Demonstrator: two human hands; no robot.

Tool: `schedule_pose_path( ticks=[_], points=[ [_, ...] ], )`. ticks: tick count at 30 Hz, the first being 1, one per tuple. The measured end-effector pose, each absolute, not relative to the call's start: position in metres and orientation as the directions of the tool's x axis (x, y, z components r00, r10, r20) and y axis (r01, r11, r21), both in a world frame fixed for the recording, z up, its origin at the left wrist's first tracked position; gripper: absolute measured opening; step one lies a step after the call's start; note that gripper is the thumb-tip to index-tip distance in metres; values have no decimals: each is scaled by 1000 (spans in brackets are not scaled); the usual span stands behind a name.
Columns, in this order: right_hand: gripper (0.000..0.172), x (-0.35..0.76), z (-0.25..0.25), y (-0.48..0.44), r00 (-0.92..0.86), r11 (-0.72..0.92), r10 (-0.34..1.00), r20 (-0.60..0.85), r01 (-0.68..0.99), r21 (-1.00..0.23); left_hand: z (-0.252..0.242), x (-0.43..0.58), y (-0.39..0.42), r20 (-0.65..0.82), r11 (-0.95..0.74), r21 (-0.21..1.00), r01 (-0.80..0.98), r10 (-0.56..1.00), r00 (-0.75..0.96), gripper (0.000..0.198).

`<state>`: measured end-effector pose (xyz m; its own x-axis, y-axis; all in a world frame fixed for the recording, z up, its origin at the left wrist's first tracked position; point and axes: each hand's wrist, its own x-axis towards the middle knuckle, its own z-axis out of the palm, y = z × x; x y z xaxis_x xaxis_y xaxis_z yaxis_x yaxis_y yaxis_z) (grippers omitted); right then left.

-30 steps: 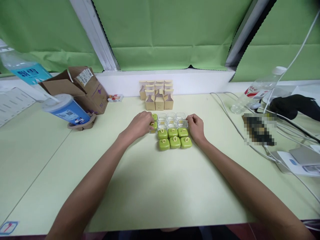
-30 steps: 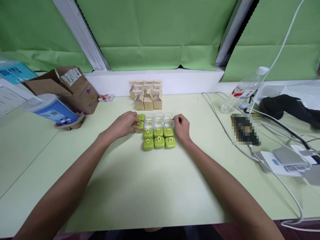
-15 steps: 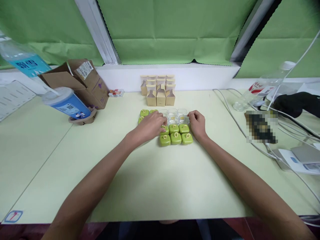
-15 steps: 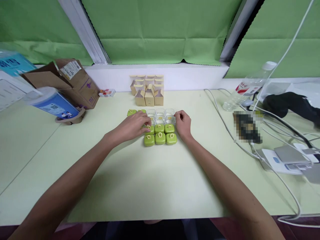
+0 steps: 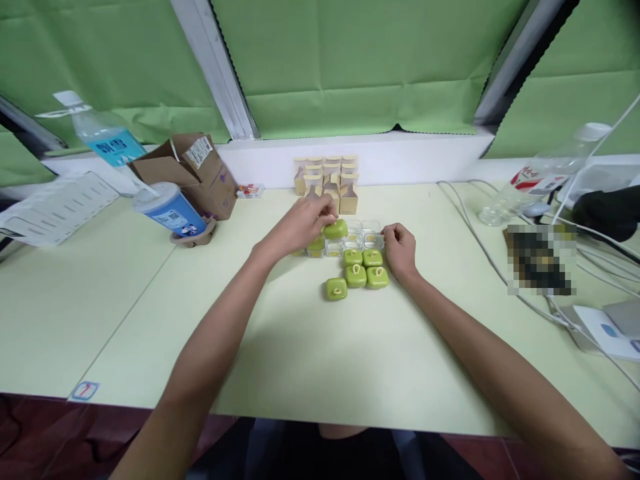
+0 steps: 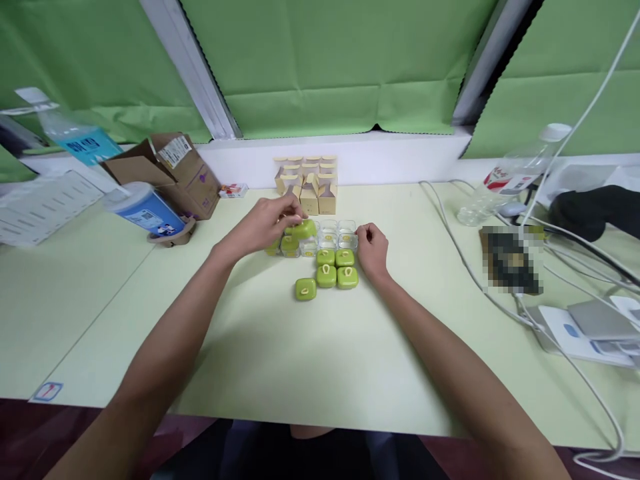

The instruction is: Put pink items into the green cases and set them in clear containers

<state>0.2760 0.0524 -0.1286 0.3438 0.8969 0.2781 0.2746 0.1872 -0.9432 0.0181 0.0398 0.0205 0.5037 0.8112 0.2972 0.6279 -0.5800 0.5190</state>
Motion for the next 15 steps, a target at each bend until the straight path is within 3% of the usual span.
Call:
schedule_pose_path(
  ticks=[3,8,15],
  points=[
    [23,274,-124,50,344,187,897,278,273,-944,17,24,67,326,-577,527,624,816,478,10],
    [26,273,-121,49,333,180,902,275,288,-941,-9,32,95,250,-574,400,715,818,517,14],
    [25,275,-121,49,326,181,902,283,308,-934,-20,32,100,239,-568,392,724,823,516,19]
  ],
)
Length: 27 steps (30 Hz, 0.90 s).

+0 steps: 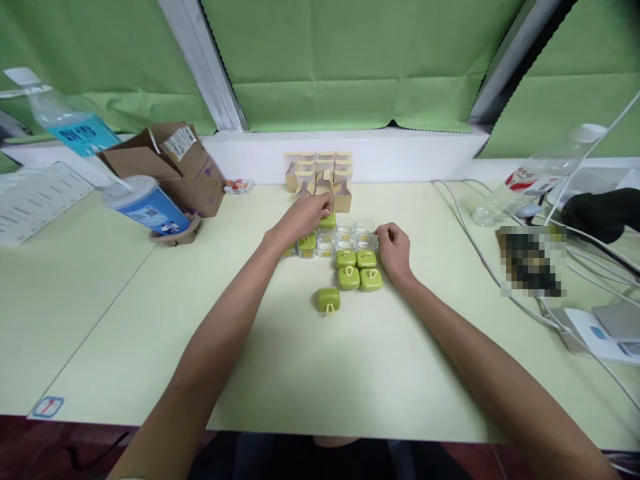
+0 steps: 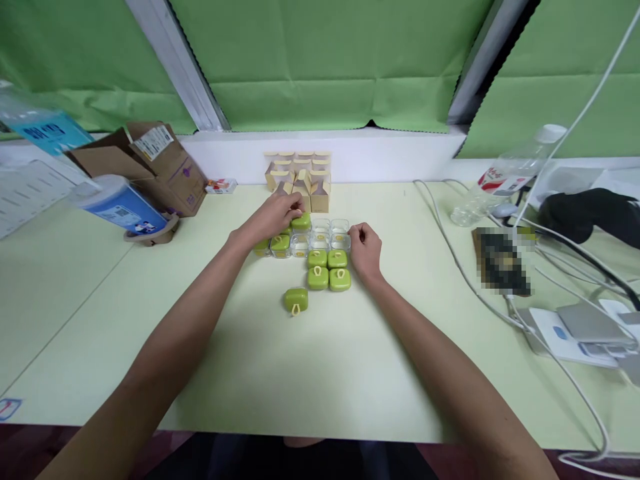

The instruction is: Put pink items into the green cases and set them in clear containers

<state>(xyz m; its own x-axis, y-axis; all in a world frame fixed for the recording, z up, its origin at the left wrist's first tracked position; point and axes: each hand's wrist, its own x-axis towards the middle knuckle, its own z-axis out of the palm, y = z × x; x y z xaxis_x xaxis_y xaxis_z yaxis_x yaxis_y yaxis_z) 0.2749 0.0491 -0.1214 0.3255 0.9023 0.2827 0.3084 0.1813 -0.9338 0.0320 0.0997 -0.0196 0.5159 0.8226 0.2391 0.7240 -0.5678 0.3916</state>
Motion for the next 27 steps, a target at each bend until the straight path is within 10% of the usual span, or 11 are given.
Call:
schedule_pose_path(
  ticks=[27],
  points=[
    [23,276,-124,49,338,179,898,283,308,-935,-34,37,98,105,-514,368,775,851,515,14]
  ],
)
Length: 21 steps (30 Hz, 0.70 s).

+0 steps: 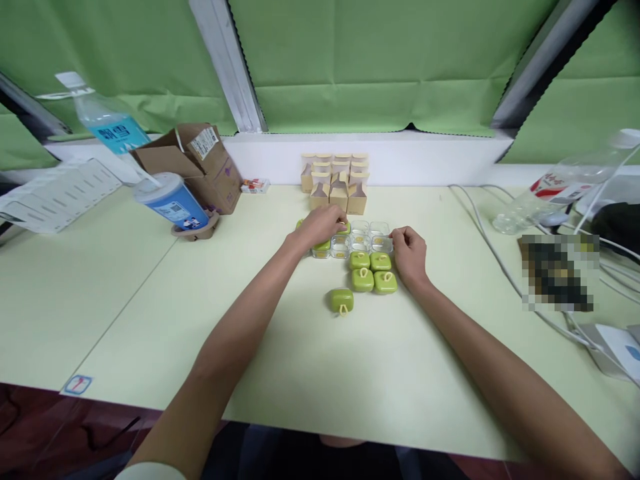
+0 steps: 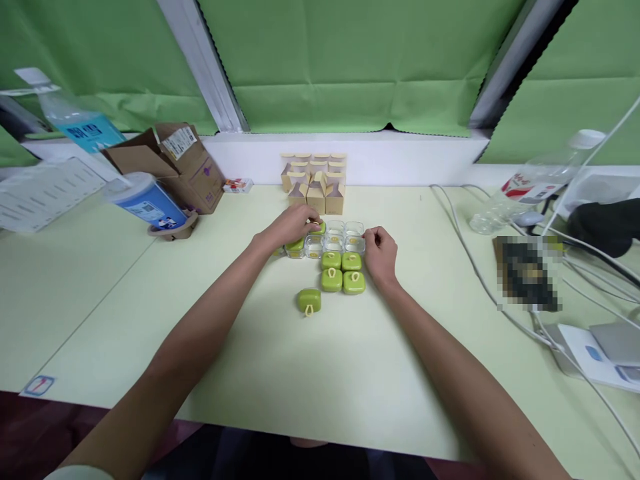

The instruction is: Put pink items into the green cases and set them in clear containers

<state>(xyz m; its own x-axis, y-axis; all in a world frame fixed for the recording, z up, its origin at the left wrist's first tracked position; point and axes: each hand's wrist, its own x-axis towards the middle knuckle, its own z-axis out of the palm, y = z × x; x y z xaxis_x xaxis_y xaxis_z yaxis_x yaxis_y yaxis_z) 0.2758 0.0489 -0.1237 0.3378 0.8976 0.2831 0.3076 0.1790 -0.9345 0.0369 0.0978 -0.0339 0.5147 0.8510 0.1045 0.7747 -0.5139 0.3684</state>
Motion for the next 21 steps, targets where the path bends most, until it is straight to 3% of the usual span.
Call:
schedule_pose_path(
  ticks=[12,21],
  points=[
    [26,277,-125,49,341,183,894,290,313,-932,-32,41,98,66,-400,406,821,909,410,9],
    [26,278,-127,51,336,185,893,298,330,-926,-34,40,96,83,-410,427,806,905,416,10]
  ],
)
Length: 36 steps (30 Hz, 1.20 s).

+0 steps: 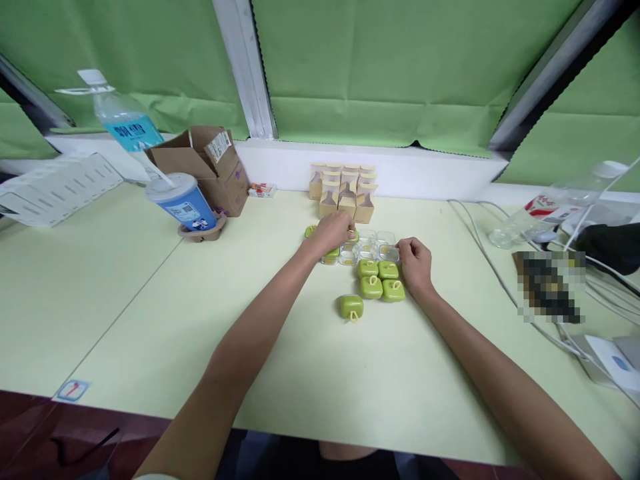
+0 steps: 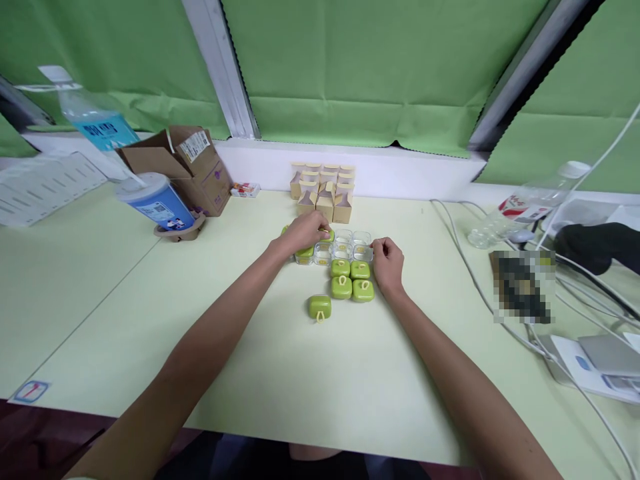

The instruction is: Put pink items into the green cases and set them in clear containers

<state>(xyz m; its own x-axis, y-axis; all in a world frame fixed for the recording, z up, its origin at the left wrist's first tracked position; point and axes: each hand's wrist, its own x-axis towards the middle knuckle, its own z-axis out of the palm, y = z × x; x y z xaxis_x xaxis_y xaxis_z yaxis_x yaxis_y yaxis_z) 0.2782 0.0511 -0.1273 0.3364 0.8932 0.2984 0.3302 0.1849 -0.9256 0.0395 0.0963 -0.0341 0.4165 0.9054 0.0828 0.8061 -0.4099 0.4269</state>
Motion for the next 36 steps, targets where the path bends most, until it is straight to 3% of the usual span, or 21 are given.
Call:
schedule_pose_path(
  ticks=[4,10,11,14,16,18,20,25,31,36],
  points=[
    [25,279,-129,52,333,190,894,300,325,-926,-39,38,100,76,-424,492,761,891,447,11],
    [23,278,-128,51,345,188,895,282,281,-941,-2,30,80,200,-549,404,732,834,515,22],
    [23,277,-128,51,346,189,895,282,279,-942,10,28,70,158,-570,413,710,813,561,18],
    [21,277,-127,51,346,192,895,284,276,-942,40,29,32,-150,-586,392,709,720,677,18],
    [21,277,-127,52,345,196,894,288,277,-941,49,39,3,-321,-594,252,764,694,645,30],
    [21,278,-127,52,341,197,894,292,286,-938,48,55,-22,-481,-597,92,797,674,560,31],
    [22,278,-127,52,339,199,892,298,297,-934,40,71,-37,-561,-602,10,799,658,503,31],
    [27,276,-126,51,342,200,889,303,303,-932,27,76,-35,-523,-582,-37,813,704,481,15],
    [23,274,-122,50,334,198,896,293,289,-937,23,63,-19,-442,-581,-5,814,731,520,14],
    [22,275,-122,50,331,197,897,294,296,-935,18,72,-19,-442,-585,-75,808,746,499,9]
  ],
)
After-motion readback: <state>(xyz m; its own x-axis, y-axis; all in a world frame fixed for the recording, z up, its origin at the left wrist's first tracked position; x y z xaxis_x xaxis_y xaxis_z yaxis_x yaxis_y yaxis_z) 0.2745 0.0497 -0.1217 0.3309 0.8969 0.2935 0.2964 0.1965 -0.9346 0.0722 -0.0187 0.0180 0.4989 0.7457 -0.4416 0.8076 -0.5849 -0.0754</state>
